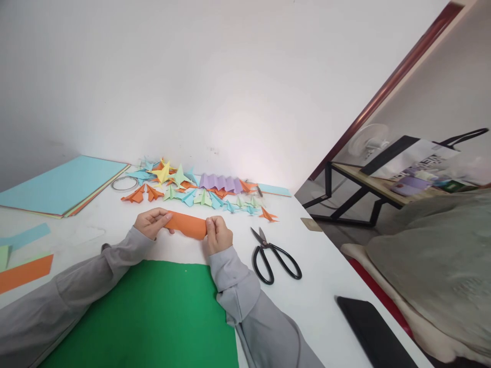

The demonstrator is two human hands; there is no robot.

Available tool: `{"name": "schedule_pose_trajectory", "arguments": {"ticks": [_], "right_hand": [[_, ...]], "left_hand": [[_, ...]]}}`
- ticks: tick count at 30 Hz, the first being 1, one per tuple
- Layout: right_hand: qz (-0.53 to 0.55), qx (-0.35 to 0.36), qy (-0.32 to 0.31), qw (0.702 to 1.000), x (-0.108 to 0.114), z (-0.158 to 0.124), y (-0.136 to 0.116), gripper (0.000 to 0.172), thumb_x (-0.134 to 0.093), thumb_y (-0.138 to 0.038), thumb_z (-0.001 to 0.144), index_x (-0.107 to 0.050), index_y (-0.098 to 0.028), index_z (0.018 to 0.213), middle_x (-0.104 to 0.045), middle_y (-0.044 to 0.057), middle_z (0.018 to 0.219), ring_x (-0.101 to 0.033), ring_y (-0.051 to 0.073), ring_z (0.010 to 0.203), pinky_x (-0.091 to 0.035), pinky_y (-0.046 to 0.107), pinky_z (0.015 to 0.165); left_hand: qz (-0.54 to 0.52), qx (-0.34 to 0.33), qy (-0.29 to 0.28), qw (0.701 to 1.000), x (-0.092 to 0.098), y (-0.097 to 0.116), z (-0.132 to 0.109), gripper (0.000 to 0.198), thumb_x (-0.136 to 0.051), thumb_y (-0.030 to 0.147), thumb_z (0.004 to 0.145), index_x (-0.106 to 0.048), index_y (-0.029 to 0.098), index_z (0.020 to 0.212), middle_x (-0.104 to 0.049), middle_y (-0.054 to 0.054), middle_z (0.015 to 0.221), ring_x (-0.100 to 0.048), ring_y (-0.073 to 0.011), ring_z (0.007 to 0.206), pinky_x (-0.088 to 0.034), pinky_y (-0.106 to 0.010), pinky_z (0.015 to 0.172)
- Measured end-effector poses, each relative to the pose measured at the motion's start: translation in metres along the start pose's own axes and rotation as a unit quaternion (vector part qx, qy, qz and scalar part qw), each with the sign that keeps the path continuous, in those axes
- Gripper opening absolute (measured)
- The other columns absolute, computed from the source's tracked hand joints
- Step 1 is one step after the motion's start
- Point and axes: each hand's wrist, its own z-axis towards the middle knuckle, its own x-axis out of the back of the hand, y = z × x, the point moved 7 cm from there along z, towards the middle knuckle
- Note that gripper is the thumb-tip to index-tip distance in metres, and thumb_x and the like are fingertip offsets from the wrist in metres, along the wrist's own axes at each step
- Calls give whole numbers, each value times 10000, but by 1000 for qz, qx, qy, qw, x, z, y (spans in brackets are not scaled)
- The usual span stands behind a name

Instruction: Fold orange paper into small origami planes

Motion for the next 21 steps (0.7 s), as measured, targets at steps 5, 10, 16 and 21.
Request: {"name": "schedule_pose_trajectory", "arguments": {"ticks": [5,10,16,21], "right_hand": [[9,-3,-5,1000,-2,0,5,308,-367,-479,815,-477,-212,708,-468,-40,483,-455,126,451,-359,243,489],[11,10,-19,1000,-4,0,2,300,-365,-468,819,-468,-213,699,-458,-45,472,-452,122,444,-353,242,489],[38,8,-41,998,-6,-2,0,307,-384,-477,809,-466,-207,688,-444,-47,492,-439,113,461,-354,236,491],[94,19,-87,992,-7,0,-6,381,-349,-522,813,-478,-198,657,-456,-35,521,-449,112,490,-378,240,502]], "left_hand": [[-29,-1,-9,1000,0,0,1,234,-621,365,668,-574,136,668,-613,13,518,-579,-110,426,-439,-204,432],[-59,27,-21,998,-1,-4,1,266,-613,394,664,-588,131,632,-572,24,465,-548,-109,393,-443,-219,427],[-34,51,6,998,5,-10,4,264,-644,392,618,-607,132,600,-550,37,446,-500,-76,393,-390,-186,410],[-28,55,7,998,5,-9,3,227,-646,360,615,-606,139,581,-568,29,464,-507,-81,408,-394,-188,402]]}}
